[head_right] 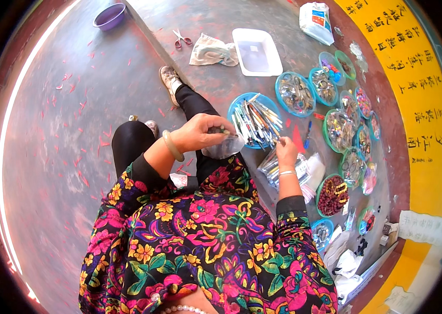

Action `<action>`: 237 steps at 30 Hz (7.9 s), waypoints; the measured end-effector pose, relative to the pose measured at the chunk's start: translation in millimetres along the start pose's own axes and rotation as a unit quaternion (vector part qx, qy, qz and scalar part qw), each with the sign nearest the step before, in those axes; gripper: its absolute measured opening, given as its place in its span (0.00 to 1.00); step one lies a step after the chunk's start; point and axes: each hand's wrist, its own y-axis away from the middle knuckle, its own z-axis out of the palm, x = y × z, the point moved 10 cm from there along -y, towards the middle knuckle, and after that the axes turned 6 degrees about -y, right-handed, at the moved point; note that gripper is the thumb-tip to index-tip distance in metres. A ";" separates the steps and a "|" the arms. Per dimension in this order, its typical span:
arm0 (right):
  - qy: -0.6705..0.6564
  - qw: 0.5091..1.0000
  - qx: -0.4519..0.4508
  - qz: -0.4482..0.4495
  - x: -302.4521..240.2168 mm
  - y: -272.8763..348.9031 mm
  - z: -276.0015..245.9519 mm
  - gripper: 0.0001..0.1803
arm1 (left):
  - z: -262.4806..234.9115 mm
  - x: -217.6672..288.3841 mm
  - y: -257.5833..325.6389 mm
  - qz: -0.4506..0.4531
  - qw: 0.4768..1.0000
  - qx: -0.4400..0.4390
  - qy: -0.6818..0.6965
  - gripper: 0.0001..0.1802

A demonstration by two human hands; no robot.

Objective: The person sits on the floor and organizes a collection of markers. They pick up markers from a blue tray and place them into a clear plastic bag, arranging them by color. The person handles the markers and the bag repeatedly, sorting the items.

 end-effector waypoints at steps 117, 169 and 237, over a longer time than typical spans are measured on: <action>-0.235 0.967 0.044 0.087 17.2 -5.2 -13.0 0.12 | 2.8 2.7 -0.4 -0.013 1.000 0.004 0.009 0.10; -0.565 0.782 -0.204 0.165 -126.3 94.2 -6.6 0.06 | -1.5 6.6 2.7 0.022 0.999 0.026 -0.006 0.11; -0.243 0.967 0.030 -0.077 -123.9 12.1 -54.8 0.10 | 7.6 20.6 4.9 0.070 0.995 -0.022 -0.065 0.21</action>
